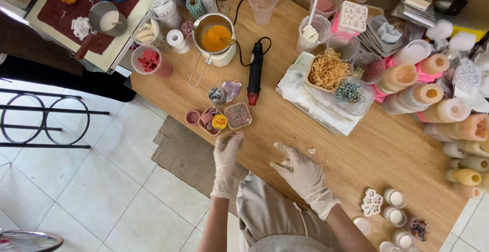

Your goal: The person prepares materials and assembles components for candle making by handling various small decorative items and using a heat tool on the workstation.

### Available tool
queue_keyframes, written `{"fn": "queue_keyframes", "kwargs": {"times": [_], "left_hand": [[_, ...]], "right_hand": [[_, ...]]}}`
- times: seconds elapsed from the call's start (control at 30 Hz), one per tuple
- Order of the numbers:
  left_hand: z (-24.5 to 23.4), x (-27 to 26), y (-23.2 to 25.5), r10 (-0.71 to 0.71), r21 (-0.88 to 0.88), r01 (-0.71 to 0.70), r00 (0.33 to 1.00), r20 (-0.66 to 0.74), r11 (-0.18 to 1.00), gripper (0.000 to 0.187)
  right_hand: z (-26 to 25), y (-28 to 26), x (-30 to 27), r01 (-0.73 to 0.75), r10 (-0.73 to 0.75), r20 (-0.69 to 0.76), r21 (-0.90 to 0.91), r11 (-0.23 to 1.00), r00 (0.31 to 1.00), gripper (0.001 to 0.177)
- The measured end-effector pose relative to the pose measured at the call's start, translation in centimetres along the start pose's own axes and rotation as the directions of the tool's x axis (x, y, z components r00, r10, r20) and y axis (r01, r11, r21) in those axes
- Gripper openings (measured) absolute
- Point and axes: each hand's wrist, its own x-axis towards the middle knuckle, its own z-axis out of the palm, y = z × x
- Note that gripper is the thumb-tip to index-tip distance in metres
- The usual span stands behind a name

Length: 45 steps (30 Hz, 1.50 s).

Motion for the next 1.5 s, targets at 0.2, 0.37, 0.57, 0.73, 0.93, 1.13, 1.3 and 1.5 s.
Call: {"fn": "queue_keyframes", "kwargs": {"times": [0.2, 0.37, 0.57, 0.73, 0.93, 1.13, 1.3, 1.5], "left_hand": [[-3.2, 5.6, 2.6, 0.326, 0.226, -0.289, 0.933, -0.149, 0.930, 0.039], [-2.7, 5.9, 1.7, 0.457, 0.430, -0.395, 0.888, -0.048, 0.812, 0.034], [-2.7, 7.3, 0.0, 0.481, 0.433, -0.345, 0.838, -0.257, 0.833, 0.028], [-2.7, 8.7, -0.3, 0.384, 0.310, -0.277, 0.845, -0.371, 0.910, 0.026], [-2.3, 8.7, -0.3, 0.456, 0.465, -0.245, 0.784, -0.420, 0.850, 0.026], [-1.8, 7.7, 0.6, 0.420, 0.425, -0.221, 0.784, -0.457, 0.877, 0.025], [-3.6, 9.0, -1.4, 0.383, 0.329, -0.244, 0.795, -0.471, 0.912, 0.037], [-5.2, 9.4, -2.0, 0.420, 0.241, -0.348, 0.805, -0.419, 0.906, 0.033]], "right_hand": [[0.9, 2.7, -1.6, -0.125, 0.127, -0.032, 0.056, 0.991, 0.991, 0.057], [0.2, 6.1, -3.0, -0.280, 0.279, 0.039, 0.021, 0.960, 0.960, 0.053], [0.6, 9.1, -4.1, -0.318, 0.321, -0.023, 0.085, 0.944, 0.947, 0.049], [1.3, 10.9, -4.7, -0.393, 0.393, -0.020, 0.010, 0.919, 0.919, 0.047], [0.8, 11.0, -4.6, -0.251, 0.264, -0.066, 0.164, 0.954, 0.962, 0.045], [-0.8, 10.5, -4.2, -0.537, 0.537, 0.162, -0.048, 0.842, 0.828, 0.048], [0.2, 12.7, -4.9, -0.310, 0.316, -0.032, 0.120, 0.943, 0.948, 0.046], [0.7, 14.3, -5.9, -0.277, 0.299, -0.062, 0.238, 0.931, 0.952, 0.047]]}}
